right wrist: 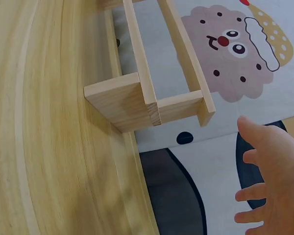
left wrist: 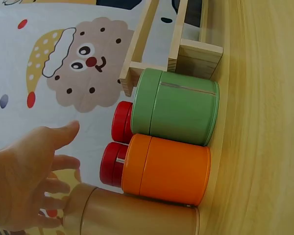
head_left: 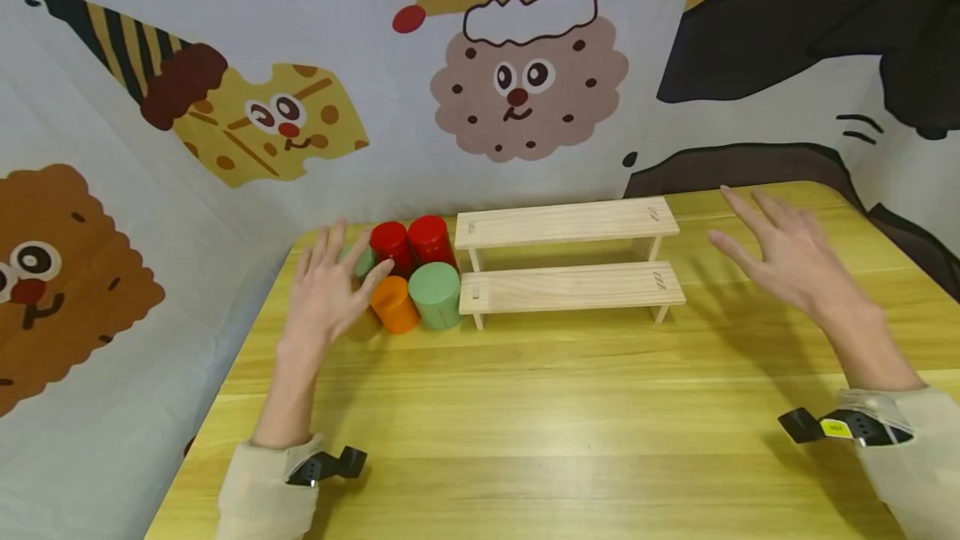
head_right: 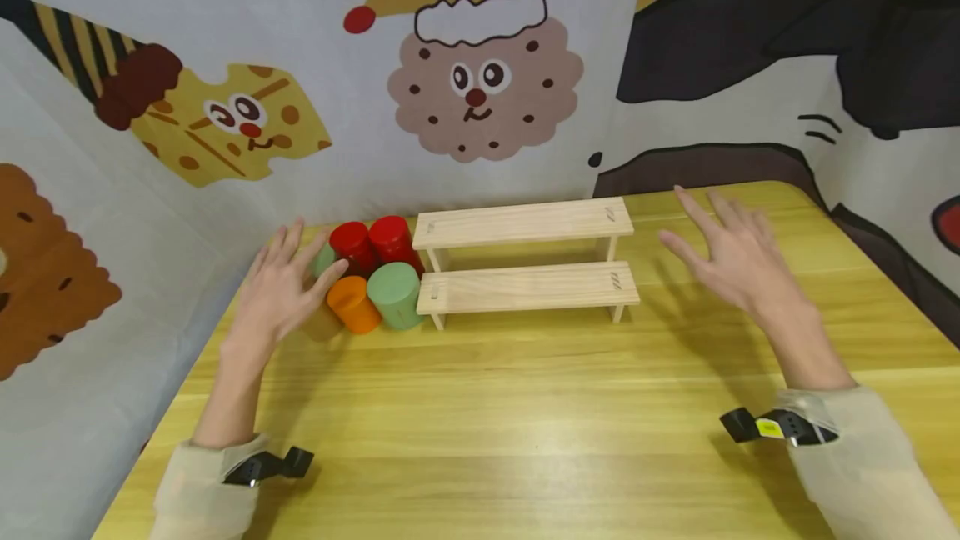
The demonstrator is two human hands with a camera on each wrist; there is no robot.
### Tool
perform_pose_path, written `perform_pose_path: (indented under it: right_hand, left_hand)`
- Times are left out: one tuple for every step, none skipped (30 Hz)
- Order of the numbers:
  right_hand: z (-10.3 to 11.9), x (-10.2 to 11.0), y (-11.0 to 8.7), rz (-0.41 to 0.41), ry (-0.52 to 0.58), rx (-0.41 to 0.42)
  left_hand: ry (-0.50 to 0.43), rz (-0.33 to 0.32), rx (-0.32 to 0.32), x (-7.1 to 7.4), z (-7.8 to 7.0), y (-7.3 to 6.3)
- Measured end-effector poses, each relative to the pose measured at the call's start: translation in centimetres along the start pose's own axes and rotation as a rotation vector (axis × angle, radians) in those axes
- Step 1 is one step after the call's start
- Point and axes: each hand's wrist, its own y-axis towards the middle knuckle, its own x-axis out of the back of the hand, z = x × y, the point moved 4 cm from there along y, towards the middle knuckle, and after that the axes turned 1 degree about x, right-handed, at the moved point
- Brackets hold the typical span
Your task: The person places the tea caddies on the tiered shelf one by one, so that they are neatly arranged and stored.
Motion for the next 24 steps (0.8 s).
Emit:
perform_pose_path:
  right_hand:
    - [0.0, 0.0, 0.0, -0.004, 0.017, 0.004]
    - [0.1, 0.0, 0.0, -0.009, 0.037, 0.007]
    - [0.2, 0.0, 0.0, -0.010, 0.059, 0.009]
    - [0.2, -0.1, 0.0, -0.008, 0.083, 0.010]
    - [0.3, -0.1, 0.0, -0.004, 0.111, 0.007]
    - [0.4, -0.2, 0.0, 0.001, 0.134, 0.001]
    - [0.4, -0.3, 0.0, 0.009, 0.158, -0.007]
    - [0.4, -0.4, 0.0, 0.017, 0.178, -0.016]
    - [0.5, -0.6, 0.0, 0.027, 0.195, -0.023]
    - [0.5, -0.7, 0.1, 0.035, 0.207, -0.028]
    - [0.5, -0.9, 0.2, 0.041, 0.218, -0.031]
    - [0.5, -1.0, 0.2, 0.046, 0.226, -0.030]
    - [0.5, -1.2, 0.3, 0.052, 0.235, -0.028]
    - [0.5, -1.3, 0.3, 0.054, 0.244, -0.023]
    - [0.5, -1.4, 0.3, 0.055, 0.251, -0.017]
    - [0.6, -1.5, 0.4, 0.055, 0.260, -0.010]
    - [0.6, -1.6, 0.4, 0.057, 0.272, -0.005]
    - [0.7, -1.8, 0.4, 0.058, 0.281, 0.001]
    - [0.8, -1.9, 0.4, 0.061, 0.290, 0.004]
    - [0.9, -2.0, 0.4, 0.066, 0.299, 0.007]
    - [1.0, -2.1, 0.4, 0.069, 0.309, 0.009]
    - [1.1, -2.2, 0.4, 0.076, 0.322, 0.010]
    - [1.1, -2.4, 0.4, 0.086, 0.332, 0.008]
    - [1.2, -2.5, 0.4, 0.096, 0.342, 0.007]
  left_hand:
    - [-0.003, -0.007, -0.001, 0.1, 0.0, -0.1]
    - [-0.006, -0.013, -0.001, 0.1, 0.1, -0.1]
    - [-0.007, -0.019, -0.001, 0.1, 0.1, -0.2]
    - [-0.009, -0.026, 0.000, 0.1, 0.2, -0.3]
    - [-0.010, -0.033, -0.002, 0.1, 0.3, -0.3]
    - [-0.015, -0.039, -0.002, 0.1, 0.4, -0.3]
    - [-0.021, -0.041, -0.001, 0.2, 0.5, -0.4]
    - [-0.026, -0.045, -0.001, 0.1, 0.6, -0.5]
    - [-0.031, -0.049, -0.001, 0.1, 0.7, -0.5]
    - [-0.036, -0.054, -0.002, 0.1, 0.8, -0.6]
    - [-0.042, -0.057, 0.000, 0.1, 0.9, -0.6]
    - [-0.048, -0.059, 0.002, 0.1, 1.0, -0.6]
    - [-0.051, -0.061, 0.005, 0.1, 1.1, -0.7]
    - [-0.055, -0.063, 0.009, 0.1, 1.2, -0.7]
    - [-0.060, -0.064, 0.013, 0.0, 1.3, -0.7]
    - [-0.065, -0.065, 0.019, 0.0, 1.4, -0.7]
    - [-0.071, -0.064, 0.026, 0.1, 1.5, -0.7]
    - [-0.075, -0.063, 0.030, 0.1, 1.6, -0.8]
    - [-0.079, -0.063, 0.035, 0.1, 1.6, -0.8]
    - [-0.084, -0.064, 0.038, 0.2, 1.7, -0.8]
    - [-0.088, -0.065, 0.039, 0.2, 1.8, -0.9]
    - [-0.091, -0.065, 0.040, 0.2, 1.8, -0.9]
    - [-0.095, -0.066, 0.039, 0.2, 1.9, -1.0]
    - [-0.097, -0.067, 0.037, 0.2, 1.9, -1.0]
